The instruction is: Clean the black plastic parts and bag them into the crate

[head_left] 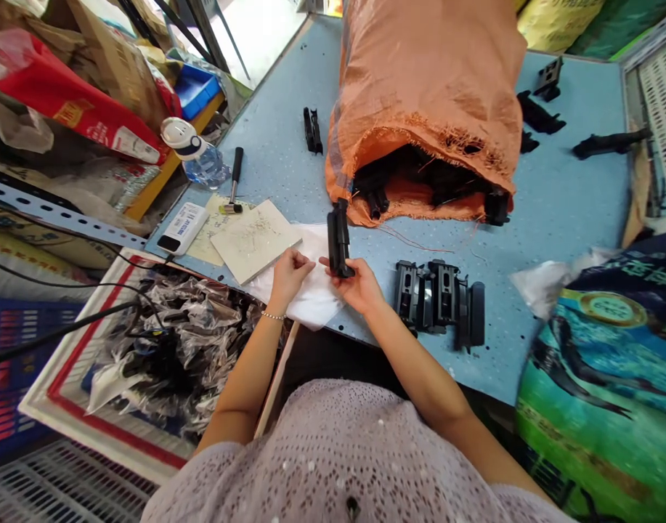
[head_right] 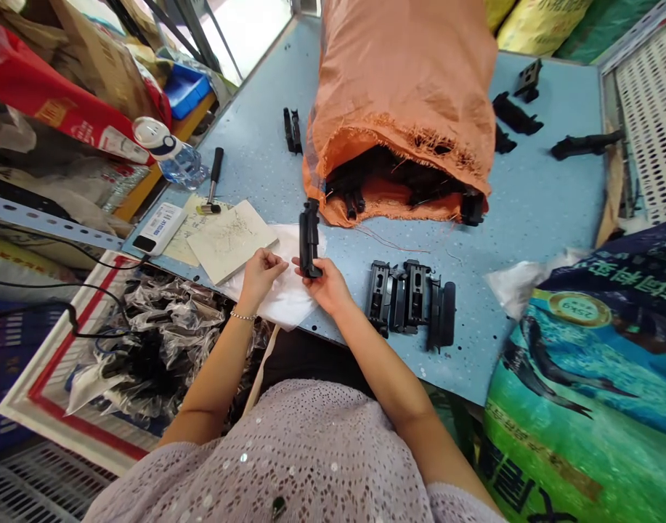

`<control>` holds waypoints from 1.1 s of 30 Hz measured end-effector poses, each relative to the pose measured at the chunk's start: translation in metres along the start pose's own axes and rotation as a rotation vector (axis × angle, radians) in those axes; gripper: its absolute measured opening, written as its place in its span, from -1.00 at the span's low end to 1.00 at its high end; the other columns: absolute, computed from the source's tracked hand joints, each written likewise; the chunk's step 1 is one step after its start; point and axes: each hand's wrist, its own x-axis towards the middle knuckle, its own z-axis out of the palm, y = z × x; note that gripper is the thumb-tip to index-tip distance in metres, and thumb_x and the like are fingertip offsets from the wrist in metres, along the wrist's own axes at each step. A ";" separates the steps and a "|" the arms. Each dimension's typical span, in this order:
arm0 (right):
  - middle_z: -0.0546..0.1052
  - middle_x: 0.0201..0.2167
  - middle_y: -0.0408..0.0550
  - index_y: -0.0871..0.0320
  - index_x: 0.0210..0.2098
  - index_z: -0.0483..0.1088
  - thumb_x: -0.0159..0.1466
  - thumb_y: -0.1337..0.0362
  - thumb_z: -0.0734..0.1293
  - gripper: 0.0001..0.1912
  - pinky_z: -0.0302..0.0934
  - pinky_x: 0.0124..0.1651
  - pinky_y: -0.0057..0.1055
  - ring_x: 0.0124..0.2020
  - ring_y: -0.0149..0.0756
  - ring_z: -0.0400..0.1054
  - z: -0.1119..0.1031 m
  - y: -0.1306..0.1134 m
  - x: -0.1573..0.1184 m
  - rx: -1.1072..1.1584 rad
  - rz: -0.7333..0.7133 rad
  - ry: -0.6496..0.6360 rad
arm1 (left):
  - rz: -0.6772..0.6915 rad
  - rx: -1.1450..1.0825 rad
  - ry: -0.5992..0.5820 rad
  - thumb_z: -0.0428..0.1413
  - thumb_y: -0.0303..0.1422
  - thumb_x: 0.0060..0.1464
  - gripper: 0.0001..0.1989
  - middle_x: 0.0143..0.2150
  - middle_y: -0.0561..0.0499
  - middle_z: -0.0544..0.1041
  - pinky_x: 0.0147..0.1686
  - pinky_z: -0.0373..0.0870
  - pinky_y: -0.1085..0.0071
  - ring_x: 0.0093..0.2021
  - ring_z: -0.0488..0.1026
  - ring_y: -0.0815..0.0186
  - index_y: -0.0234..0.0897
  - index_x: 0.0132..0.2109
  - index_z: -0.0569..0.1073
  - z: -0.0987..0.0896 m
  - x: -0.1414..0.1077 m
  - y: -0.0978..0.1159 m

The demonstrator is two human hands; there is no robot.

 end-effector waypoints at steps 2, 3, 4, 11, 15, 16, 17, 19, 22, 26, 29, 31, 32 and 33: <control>0.63 -0.26 0.02 0.17 -0.31 0.44 0.09 0.27 0.35 -0.84 0.29 -0.45 -0.50 -0.34 -0.32 0.50 -0.003 0.004 0.002 -0.046 0.006 -0.002 | 0.119 0.165 -0.042 0.15 -0.45 0.08 -0.89 -0.34 0.01 0.52 -0.17 0.42 0.29 -0.28 0.46 0.26 -0.22 -0.36 0.36 -0.006 -0.002 0.008; 0.62 -0.30 -0.01 0.16 -0.33 0.42 0.07 0.27 0.36 -0.84 0.29 -0.43 -0.51 -0.36 -0.34 0.49 -0.004 0.007 0.004 -0.082 -0.015 0.025 | 0.178 0.280 -0.058 0.09 -0.49 0.11 -0.89 -0.28 -0.05 0.55 -0.09 0.43 0.23 -0.20 0.48 0.20 -0.21 -0.36 0.41 -0.011 -0.003 0.014; 0.60 -0.32 -0.05 0.15 -0.34 0.41 0.06 0.26 0.37 -0.84 0.30 -0.40 -0.51 -0.36 -0.36 0.48 -0.005 0.011 0.005 -0.124 -0.064 0.059 | 0.223 0.404 -0.068 0.05 -0.53 0.12 -0.84 -0.21 -0.10 0.58 -0.04 0.42 0.18 -0.12 0.49 0.14 -0.21 -0.36 0.45 -0.016 -0.004 0.019; 0.62 -0.17 -0.09 0.07 -0.05 0.40 0.10 0.15 0.40 -0.58 0.35 -0.18 -0.37 -0.25 -0.28 0.48 -0.019 0.017 -0.029 -0.368 -0.387 0.001 | 0.239 0.635 -0.100 0.05 -0.43 0.15 -0.65 0.08 -0.17 0.56 -0.05 0.46 0.20 -0.14 0.53 0.12 -0.25 0.04 0.59 -0.035 0.007 0.028; 0.63 -0.38 -0.06 0.13 -0.19 0.45 0.11 0.08 0.34 -0.67 0.20 -0.48 -0.44 -0.53 -0.35 0.35 -0.027 0.003 -0.058 -0.254 -0.191 -0.186 | 0.183 0.456 -0.017 0.13 -0.28 0.16 -0.78 -0.20 -0.11 0.60 -0.14 0.49 0.25 -0.29 0.50 0.21 -0.27 -0.17 0.62 -0.026 0.009 0.019; 0.60 -0.45 -0.05 0.15 -0.22 0.46 0.12 0.04 0.32 -0.64 0.14 -0.55 -0.44 -0.61 -0.38 0.27 -0.029 0.000 -0.062 -0.232 -0.108 -0.250 | 0.188 0.433 -0.008 0.12 -0.31 0.15 -0.80 -0.21 -0.10 0.59 -0.13 0.49 0.26 -0.26 0.52 0.20 -0.26 -0.19 0.62 -0.025 0.007 0.018; 0.57 -0.52 -0.05 0.19 -0.24 0.47 0.12 -0.01 0.29 -0.60 0.08 -0.60 -0.45 -0.66 -0.41 0.20 -0.031 -0.002 -0.065 -0.212 -0.002 -0.313 | 0.203 0.427 -0.017 0.10 -0.36 0.14 -0.79 -0.19 -0.10 0.60 -0.10 0.49 0.26 -0.22 0.53 0.19 -0.25 -0.18 0.62 -0.024 0.006 0.017; 0.50 -0.59 -0.07 0.23 -0.27 0.47 0.11 -0.04 0.28 -0.55 0.01 -0.66 -0.47 -0.72 -0.46 0.09 -0.038 -0.002 -0.067 -0.173 0.214 -0.389 | 0.243 0.480 -0.066 0.03 -0.45 0.12 -0.71 -0.06 -0.13 0.60 0.01 0.49 0.21 -0.09 0.55 0.15 -0.25 -0.14 0.63 -0.027 0.002 0.017; 0.41 -0.64 -0.17 0.25 -0.27 0.46 0.15 -0.02 0.28 -0.58 -0.06 -0.69 -0.54 -0.73 -0.53 -0.03 -0.046 0.005 -0.066 -0.067 0.368 -0.383 | 0.268 0.627 -0.133 -0.03 -0.52 0.09 -0.59 0.11 -0.16 0.57 0.14 0.45 0.11 0.08 0.52 0.06 -0.26 -0.05 0.64 -0.035 -0.005 0.016; 0.28 -0.65 -0.29 0.27 -0.15 0.46 0.22 -0.01 0.23 -0.53 -0.06 -0.69 -0.60 -0.72 -0.54 -0.13 -0.048 0.015 -0.062 0.144 0.370 -0.450 | 0.260 0.700 -0.172 -0.03 -0.54 0.10 -0.50 0.22 -0.19 0.50 0.23 0.42 0.10 0.18 0.47 0.03 -0.30 0.15 0.56 -0.039 -0.014 0.013; 0.29 -0.65 -0.28 0.34 -0.13 0.46 0.24 0.04 0.22 -0.52 -0.06 -0.68 -0.63 -0.71 -0.56 -0.16 -0.042 0.015 -0.057 0.210 0.427 -0.523 | 0.233 0.699 -0.189 0.00 -0.54 0.10 -0.41 0.33 -0.26 0.38 0.26 0.41 0.12 0.19 0.46 0.04 -0.38 0.29 0.42 -0.036 -0.017 0.011; 0.29 -0.65 -0.27 0.36 -0.11 0.45 0.25 0.06 0.21 -0.53 -0.05 -0.68 -0.64 -0.71 -0.57 -0.16 -0.039 0.015 -0.055 0.237 0.424 -0.548 | 0.211 0.655 -0.200 0.02 -0.54 0.07 -0.36 0.36 -0.30 0.32 0.16 0.48 0.16 0.04 0.54 0.11 -0.40 0.34 0.35 -0.034 -0.015 0.007; 0.30 -0.65 -0.27 0.35 -0.10 0.44 0.26 0.06 0.20 -0.53 -0.04 -0.68 -0.63 -0.71 -0.56 -0.15 -0.038 0.016 -0.054 0.243 0.420 -0.558 | 0.205 0.620 -0.201 0.02 -0.55 0.06 -0.34 0.36 -0.31 0.31 0.09 0.53 0.18 -0.07 0.56 0.16 -0.41 0.35 0.33 -0.034 -0.013 0.004; 0.30 -0.65 -0.27 0.34 -0.09 0.43 0.27 0.06 0.20 -0.54 -0.04 -0.68 -0.63 -0.71 -0.56 -0.15 -0.037 0.017 -0.052 0.239 0.427 -0.569 | 0.203 0.585 -0.193 0.02 -0.55 0.04 -0.33 0.36 -0.32 0.30 0.01 0.56 0.20 -0.16 0.56 0.22 -0.41 0.35 0.32 -0.034 -0.011 0.002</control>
